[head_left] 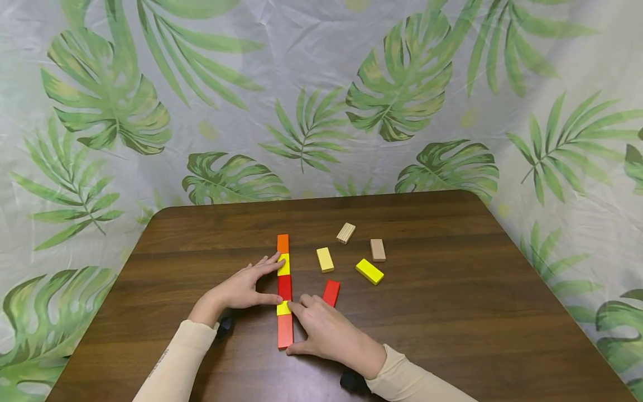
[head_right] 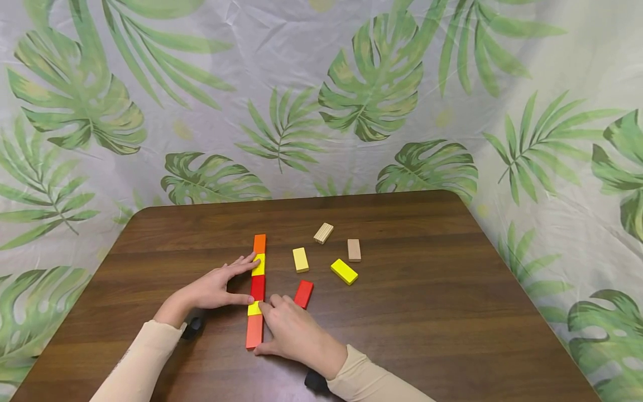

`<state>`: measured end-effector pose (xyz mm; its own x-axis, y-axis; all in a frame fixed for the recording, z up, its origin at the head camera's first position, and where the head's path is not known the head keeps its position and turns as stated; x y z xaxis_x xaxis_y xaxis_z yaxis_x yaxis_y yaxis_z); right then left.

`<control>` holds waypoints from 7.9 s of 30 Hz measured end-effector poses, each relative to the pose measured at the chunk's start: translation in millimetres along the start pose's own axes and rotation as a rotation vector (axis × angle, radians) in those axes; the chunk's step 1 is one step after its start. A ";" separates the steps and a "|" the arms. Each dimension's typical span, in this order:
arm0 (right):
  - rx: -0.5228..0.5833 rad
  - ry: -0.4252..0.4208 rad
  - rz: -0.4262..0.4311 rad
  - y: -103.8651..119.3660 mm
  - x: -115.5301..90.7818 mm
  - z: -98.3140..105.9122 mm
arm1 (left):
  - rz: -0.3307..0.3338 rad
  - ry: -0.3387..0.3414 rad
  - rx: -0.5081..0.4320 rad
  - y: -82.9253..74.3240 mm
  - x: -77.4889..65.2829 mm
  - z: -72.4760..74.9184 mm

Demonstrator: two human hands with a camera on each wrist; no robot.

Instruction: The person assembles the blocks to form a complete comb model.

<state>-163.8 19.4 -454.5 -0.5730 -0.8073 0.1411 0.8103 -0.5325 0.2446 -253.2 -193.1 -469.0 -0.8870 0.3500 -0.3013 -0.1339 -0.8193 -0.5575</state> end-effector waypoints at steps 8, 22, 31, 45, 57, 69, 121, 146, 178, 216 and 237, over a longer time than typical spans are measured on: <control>-0.010 -0.004 0.007 1.0 -0.8 0.9 | -0.007 -0.003 0.003 -0.9 -0.7 0.0; 0.015 -0.018 0.023 -2.4 -7.6 7.2 | -0.042 -0.064 0.015 -11.5 -16.6 1.4; 0.071 -0.072 -0.005 -20.1 -15.5 19.6 | -0.125 -0.125 0.024 -22.0 -46.5 -2.5; 0.168 -0.147 -0.157 -58.8 -30.1 28.7 | -0.139 -0.193 0.047 -33.1 -89.5 -26.1; 0.149 -0.187 -0.215 -78.2 -40.1 27.5 | -0.097 -0.223 0.072 -34.1 -96.3 -43.8; 0.190 -0.191 -0.265 -83.7 -43.8 22.6 | -0.088 -0.268 0.104 -34.5 -95.1 -45.7; 0.320 -0.160 -0.055 -24.7 -55.2 26.5 | -0.076 -0.262 0.088 -31.8 -93.8 -44.5; 0.266 -0.050 0.058 13.7 -50.0 13.8 | -0.064 -0.239 0.061 -32.1 -93.5 -43.5; 0.137 -0.012 0.121 22.6 -41.6 1.2 | -0.072 -0.222 0.038 -30.9 -91.3 -43.5; 0.132 -0.025 0.168 25.7 -39.3 0.5 | -0.091 -0.218 0.035 -33.5 -92.7 -38.8; 0.158 -0.047 0.164 19.3 -41.1 8.5 | -0.144 -0.259 0.072 -33.7 -87.5 -23.9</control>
<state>-125.6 44.4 -447.5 -0.4437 -0.8648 0.2350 0.8659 -0.3462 0.3611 -160.5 -185.3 -442.4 -0.9385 0.3451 -0.0107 -0.2893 -0.8029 -0.5212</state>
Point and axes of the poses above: each hand's wrist, its own x-axis towards the middle knuckle, its own z-axis out of the back of the hand, y = z × x, the point moved 3 cm from there along x, towards the middle knuckle, and after that the axes turned 15 degrees about z, right-handed, at the moved point
